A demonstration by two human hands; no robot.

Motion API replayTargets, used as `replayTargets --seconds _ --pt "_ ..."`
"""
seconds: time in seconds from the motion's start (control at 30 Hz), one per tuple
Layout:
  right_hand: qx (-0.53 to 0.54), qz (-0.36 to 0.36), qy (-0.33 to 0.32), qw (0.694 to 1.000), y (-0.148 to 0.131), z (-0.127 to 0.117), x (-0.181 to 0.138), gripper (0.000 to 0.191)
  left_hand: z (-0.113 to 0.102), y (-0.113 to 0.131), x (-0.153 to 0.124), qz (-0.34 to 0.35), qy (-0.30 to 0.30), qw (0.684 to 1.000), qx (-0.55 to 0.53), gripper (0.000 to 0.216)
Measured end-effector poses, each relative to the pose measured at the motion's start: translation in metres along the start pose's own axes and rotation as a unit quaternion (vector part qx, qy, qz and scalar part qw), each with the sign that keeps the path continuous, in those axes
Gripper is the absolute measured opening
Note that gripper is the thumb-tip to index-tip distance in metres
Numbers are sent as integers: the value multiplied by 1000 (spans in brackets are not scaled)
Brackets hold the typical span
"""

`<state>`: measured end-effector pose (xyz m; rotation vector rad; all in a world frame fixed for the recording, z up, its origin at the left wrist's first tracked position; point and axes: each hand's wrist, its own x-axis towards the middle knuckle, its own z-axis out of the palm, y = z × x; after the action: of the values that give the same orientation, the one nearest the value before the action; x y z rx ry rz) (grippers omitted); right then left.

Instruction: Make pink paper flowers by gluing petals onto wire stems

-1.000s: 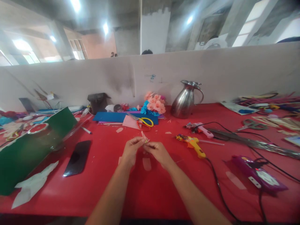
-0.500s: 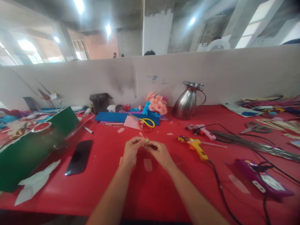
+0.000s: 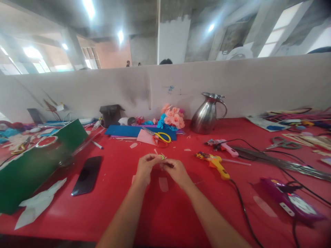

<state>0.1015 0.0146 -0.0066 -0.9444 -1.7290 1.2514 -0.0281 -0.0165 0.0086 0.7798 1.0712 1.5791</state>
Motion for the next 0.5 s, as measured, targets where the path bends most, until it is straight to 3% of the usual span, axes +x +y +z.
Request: replayTargets --seconds 0.3,0.5 --pt "11 1 -5 1000 -3 -1 -2 14 -3 -2 1 -6 -37 999 10 18" --pt "10 7 -17 1000 -6 0 -2 16 -3 -1 0 2 -29 1000 5 15"
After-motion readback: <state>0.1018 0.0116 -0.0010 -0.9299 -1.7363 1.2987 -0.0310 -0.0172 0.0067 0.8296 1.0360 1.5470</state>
